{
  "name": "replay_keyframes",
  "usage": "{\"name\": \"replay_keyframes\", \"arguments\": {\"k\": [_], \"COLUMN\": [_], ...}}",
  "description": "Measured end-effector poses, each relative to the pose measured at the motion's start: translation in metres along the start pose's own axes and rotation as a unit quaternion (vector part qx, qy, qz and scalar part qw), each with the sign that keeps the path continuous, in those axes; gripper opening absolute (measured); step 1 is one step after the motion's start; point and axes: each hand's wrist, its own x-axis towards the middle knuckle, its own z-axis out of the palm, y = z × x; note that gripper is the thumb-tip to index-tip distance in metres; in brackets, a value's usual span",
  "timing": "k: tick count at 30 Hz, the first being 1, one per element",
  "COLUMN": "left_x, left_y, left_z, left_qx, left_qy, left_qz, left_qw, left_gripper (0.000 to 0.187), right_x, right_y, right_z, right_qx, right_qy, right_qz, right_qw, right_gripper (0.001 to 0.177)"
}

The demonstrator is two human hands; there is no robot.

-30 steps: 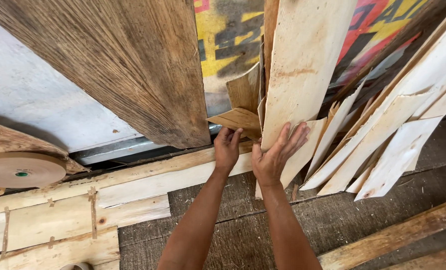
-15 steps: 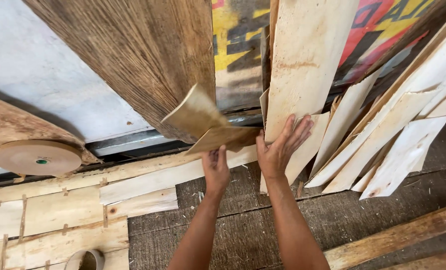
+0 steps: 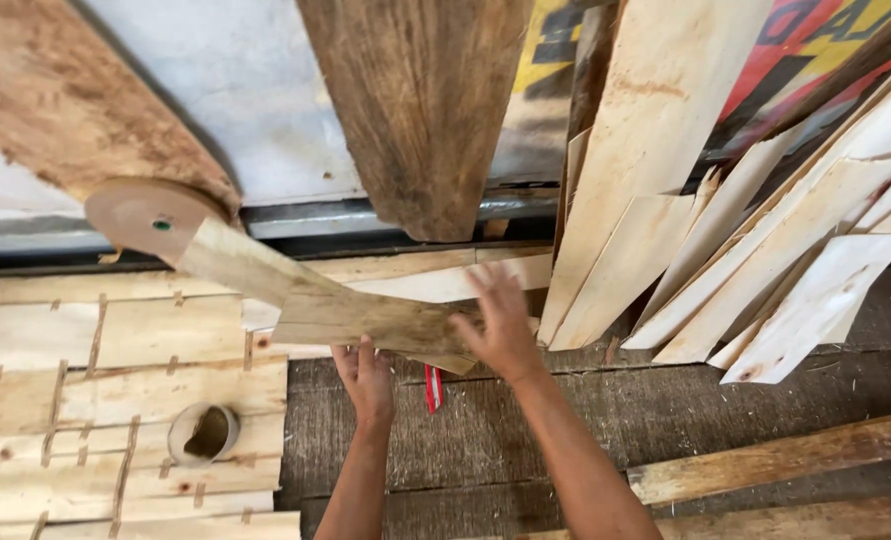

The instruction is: Cutting and gluing thin wood strips to create a patterned surface on a workbench.

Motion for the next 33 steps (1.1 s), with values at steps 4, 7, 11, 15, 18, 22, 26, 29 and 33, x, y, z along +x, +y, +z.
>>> {"name": "replay_keyframes", "arguments": {"k": [4, 7, 11, 15, 18, 22, 26, 29, 33], "left_x": [-0.027, -0.058, -0.087, -0.104, -0.107, -0.095, -0.065, -0.035, 0.008], "left_y": [-0.040, -0.052, -0.070, -0.086, -0.050, -0.045, -0.044, -0.044, -0.043], "left_z": [-0.075, -0.111, -0.149, -0.180, -0.171, -0.165, -0.147, -0.129, -0.102], "left_qx": [-0.115, -0.116, -0.048, 0.143, 0.493, 0.460, 0.457, 0.504, 0.540], "left_qy": [0.043, 0.128, 0.108, 0.081, -0.013, -0.107, -0.196, -0.179, -0.160], "left_qz": [-0.043, -0.138, -0.209, -0.299, -0.341, -0.418, -0.351, -0.178, 0.034], "left_qw": [0.992, 0.975, 0.971, 0.940, 0.800, 0.777, 0.794, 0.826, 0.826], "left_gripper": [0.034, 0.041, 0.045, 0.045, 0.075, 0.073, 0.052, 0.043, 0.025], "right_x": [-0.041, -0.080, -0.122, -0.154, -0.172, -0.160, -0.138, -0.117, -0.081], "right_y": [-0.025, -0.015, -0.002, 0.019, 0.046, 0.042, 0.046, 0.047, 0.057], "right_z": [0.039, 0.072, 0.098, 0.111, 0.125, 0.115, 0.121, 0.129, 0.147], "right_qx": [0.066, 0.081, 0.120, 0.115, 0.099, 0.067, 0.044, 0.041, 0.027], "right_qy": [-0.277, -0.389, -0.488, -0.527, -0.526, -0.519, -0.435, -0.375, -0.272], "right_qz": [0.098, 0.159, 0.233, 0.277, 0.271, 0.269, 0.249, 0.237, 0.210], "right_qw": [0.954, 0.904, 0.833, 0.795, 0.800, 0.808, 0.864, 0.895, 0.939], "right_gripper": [0.073, 0.048, 0.028, 0.027, 0.026, 0.027, 0.031, 0.032, 0.035]}}
